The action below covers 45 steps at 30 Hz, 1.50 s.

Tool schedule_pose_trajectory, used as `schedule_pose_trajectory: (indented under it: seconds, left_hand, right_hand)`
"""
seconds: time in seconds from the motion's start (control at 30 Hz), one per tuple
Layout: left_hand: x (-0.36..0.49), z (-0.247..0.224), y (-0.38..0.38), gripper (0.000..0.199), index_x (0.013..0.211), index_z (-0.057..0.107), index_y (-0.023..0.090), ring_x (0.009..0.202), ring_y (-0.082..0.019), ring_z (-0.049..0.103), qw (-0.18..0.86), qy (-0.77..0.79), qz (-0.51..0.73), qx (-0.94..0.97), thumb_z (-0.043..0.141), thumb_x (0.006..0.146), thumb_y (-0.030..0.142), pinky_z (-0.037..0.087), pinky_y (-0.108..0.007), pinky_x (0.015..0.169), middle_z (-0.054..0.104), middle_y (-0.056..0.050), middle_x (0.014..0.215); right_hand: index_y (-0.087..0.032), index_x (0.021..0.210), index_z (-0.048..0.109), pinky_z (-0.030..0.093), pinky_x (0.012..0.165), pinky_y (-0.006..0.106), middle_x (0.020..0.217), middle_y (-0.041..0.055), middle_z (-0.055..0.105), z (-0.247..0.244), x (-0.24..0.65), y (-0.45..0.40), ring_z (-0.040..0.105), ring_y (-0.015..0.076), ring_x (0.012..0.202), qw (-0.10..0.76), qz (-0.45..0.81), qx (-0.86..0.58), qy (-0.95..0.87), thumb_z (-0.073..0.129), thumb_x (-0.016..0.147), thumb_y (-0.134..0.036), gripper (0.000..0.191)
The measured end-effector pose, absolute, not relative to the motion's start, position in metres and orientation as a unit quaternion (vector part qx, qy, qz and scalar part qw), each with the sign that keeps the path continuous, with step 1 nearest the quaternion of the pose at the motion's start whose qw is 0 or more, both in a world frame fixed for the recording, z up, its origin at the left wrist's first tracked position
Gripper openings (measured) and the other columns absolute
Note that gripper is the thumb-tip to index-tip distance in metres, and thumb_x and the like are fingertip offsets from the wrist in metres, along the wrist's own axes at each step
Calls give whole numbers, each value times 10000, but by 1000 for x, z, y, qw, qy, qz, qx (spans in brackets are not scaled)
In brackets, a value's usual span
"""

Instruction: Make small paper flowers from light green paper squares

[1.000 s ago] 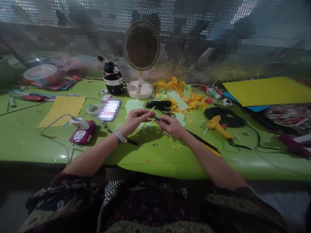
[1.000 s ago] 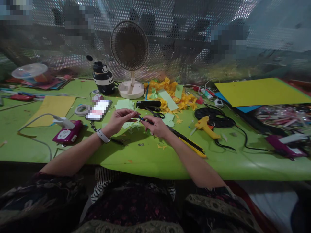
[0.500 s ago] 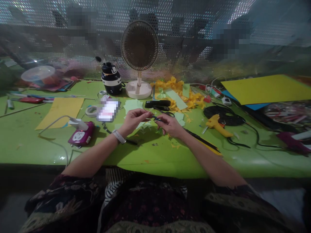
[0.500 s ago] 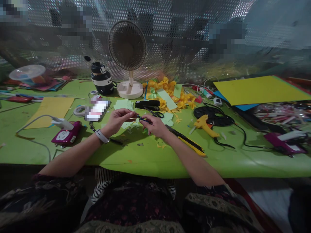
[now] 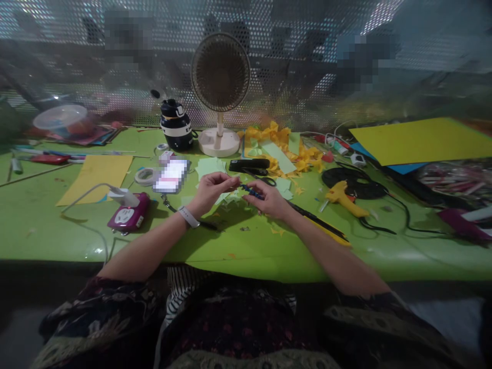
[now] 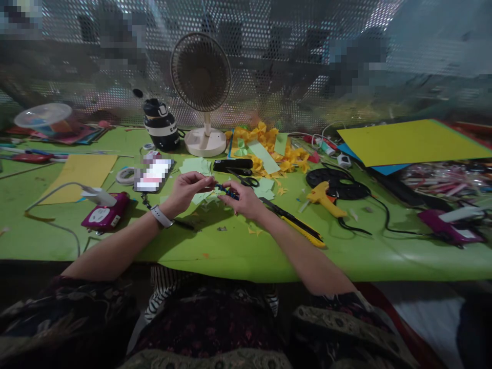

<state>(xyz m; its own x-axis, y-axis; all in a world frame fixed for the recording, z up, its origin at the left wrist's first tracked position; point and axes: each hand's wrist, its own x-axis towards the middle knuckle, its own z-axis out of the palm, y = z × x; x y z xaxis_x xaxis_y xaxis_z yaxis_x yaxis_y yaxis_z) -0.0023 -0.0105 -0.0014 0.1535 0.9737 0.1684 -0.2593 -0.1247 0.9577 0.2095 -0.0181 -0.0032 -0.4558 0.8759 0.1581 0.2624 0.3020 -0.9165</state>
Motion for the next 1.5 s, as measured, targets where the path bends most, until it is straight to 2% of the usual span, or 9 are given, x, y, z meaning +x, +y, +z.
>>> schedule_pose_trajectory:
  seconds: [0.1, 0.27, 0.57, 0.8, 1.1, 1.2, 1.3, 1.5]
  left_hand:
    - [-2, -2, -10, 334, 775, 747, 147, 736, -145, 736, 556, 347, 542, 526, 885, 678, 434, 617, -332, 813, 782, -56, 798]
    - [-3, -6, -8, 365, 892, 786, 158, 796, -170, 758, 571, 329, 532, 532, 889, 677, 434, 617, -356, 855, 800, -74, 880]
    - [-5, -4, -9, 254, 777, 783, 168, 740, -142, 735, 536, 332, 543, 555, 886, 700, 387, 608, -310, 785, 786, -53, 796]
    - [-4, -5, -9, 315, 875, 786, 163, 831, -179, 761, 554, 330, 538, 543, 867, 716, 423, 615, -367, 872, 803, -79, 902]
    - [-3, -9, -7, 351, 934, 772, 156, 860, -179, 757, 553, 331, 536, 545, 845, 739, 438, 615, -368, 884, 801, -89, 965]
    - [-3, -10, -7, 342, 922, 765, 153, 853, -173, 755, 555, 332, 535, 544, 845, 739, 431, 613, -362, 885, 800, -86, 951]
    - [-2, -9, -8, 320, 887, 760, 154, 834, -166, 756, 553, 330, 539, 542, 853, 733, 419, 611, -356, 890, 797, -75, 904]
    - [-2, -5, -10, 356, 853, 766, 152, 796, -164, 746, 543, 346, 540, 542, 886, 679, 438, 611, -343, 852, 794, -73, 867]
  right_hand:
    - [-208, 1059, 638, 426, 369, 210, 701, -25, 612, -3, 209, -17, 483, 68, 415, 347, 437, -388, -734, 661, 911, -479, 310]
    - [-190, 1092, 635, 416, 360, 212, 685, -25, 626, -3, 209, -16, 475, 64, 384, 329, 470, -392, -719, 641, 927, -479, 333]
    - [-192, 1030, 604, 494, 440, 228, 800, -4, 671, 2, 209, -19, 561, 77, 454, 364, 442, -387, -723, 667, 915, -468, 306]
    - [-210, 985, 541, 442, 392, 208, 752, -22, 671, -2, 208, -16, 541, 73, 400, 372, 438, -380, -725, 565, 955, -576, 368]
    - [-212, 949, 553, 421, 366, 202, 716, -30, 634, 0, 208, -18, 461, 61, 390, 344, 470, -370, -724, 531, 985, -540, 331]
    - [-206, 1001, 571, 433, 381, 209, 724, -30, 631, 0, 208, -19, 475, 67, 413, 331, 462, -386, -727, 598, 946, -539, 339]
    - [-204, 1053, 579, 460, 416, 226, 749, -27, 629, 1, 207, -20, 511, 81, 452, 354, 433, -407, -722, 689, 885, -520, 375]
    - [-210, 993, 599, 443, 446, 237, 752, -10, 653, 0, 207, -19, 520, 84, 446, 354, 418, -404, -732, 611, 936, -547, 342]
